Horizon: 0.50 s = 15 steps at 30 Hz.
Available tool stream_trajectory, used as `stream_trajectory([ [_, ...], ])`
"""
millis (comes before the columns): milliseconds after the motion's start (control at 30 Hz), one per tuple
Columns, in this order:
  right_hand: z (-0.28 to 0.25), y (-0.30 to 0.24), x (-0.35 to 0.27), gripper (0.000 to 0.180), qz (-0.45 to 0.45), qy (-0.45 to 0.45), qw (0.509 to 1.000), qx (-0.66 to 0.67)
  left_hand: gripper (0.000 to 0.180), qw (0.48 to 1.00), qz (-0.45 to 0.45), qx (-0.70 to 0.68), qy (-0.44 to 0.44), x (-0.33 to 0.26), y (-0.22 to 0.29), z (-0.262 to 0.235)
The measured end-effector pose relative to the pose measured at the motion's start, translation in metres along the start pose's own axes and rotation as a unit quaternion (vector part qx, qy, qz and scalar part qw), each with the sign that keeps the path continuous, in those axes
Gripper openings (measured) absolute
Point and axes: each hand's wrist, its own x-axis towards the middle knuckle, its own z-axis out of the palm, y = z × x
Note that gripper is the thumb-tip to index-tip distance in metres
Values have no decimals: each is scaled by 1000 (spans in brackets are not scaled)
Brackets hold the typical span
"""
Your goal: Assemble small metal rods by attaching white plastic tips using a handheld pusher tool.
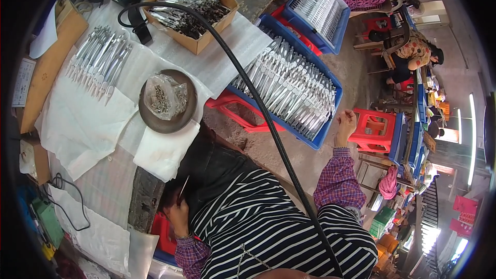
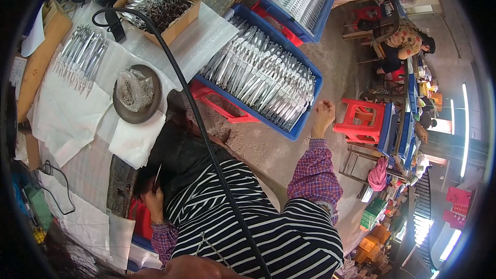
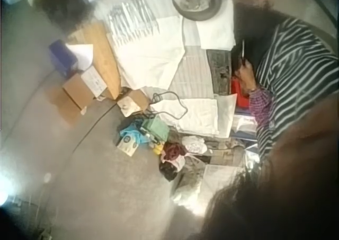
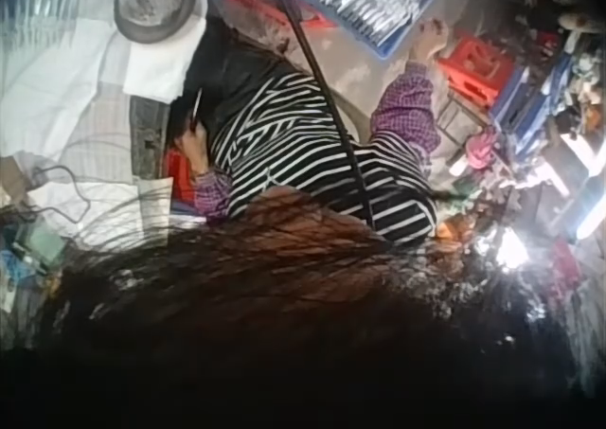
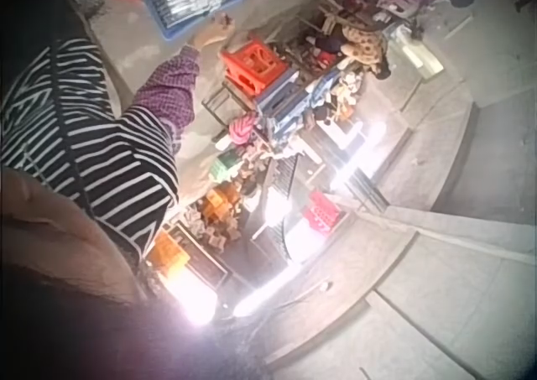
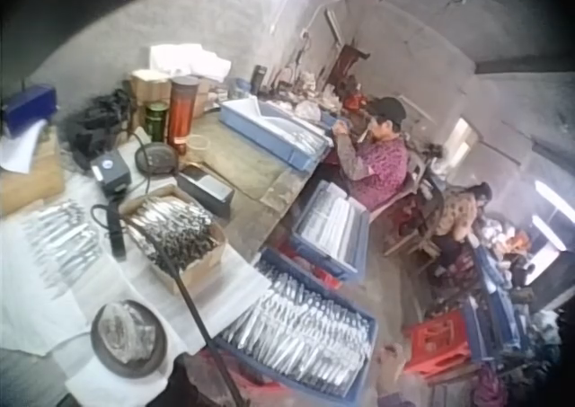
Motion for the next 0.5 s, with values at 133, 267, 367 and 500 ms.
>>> stream_trajectory([
  [133,20,-25,-17,13,-26,-33,999,-2,23,1000,13,2,11,0,-2,1],
  [267,63,-76,-75,12,-53,-216,975,19,24,1000,3,1,17,0,-1,1],
  [367,93,-104,-134,14,-13,-420,906,58,25,1000,-10,-9,27,-5,1,-7],
  [500,124,-141,-189,22,-185,-641,745,2,25,993,-99,-14,-67,-10,25,-21],
])
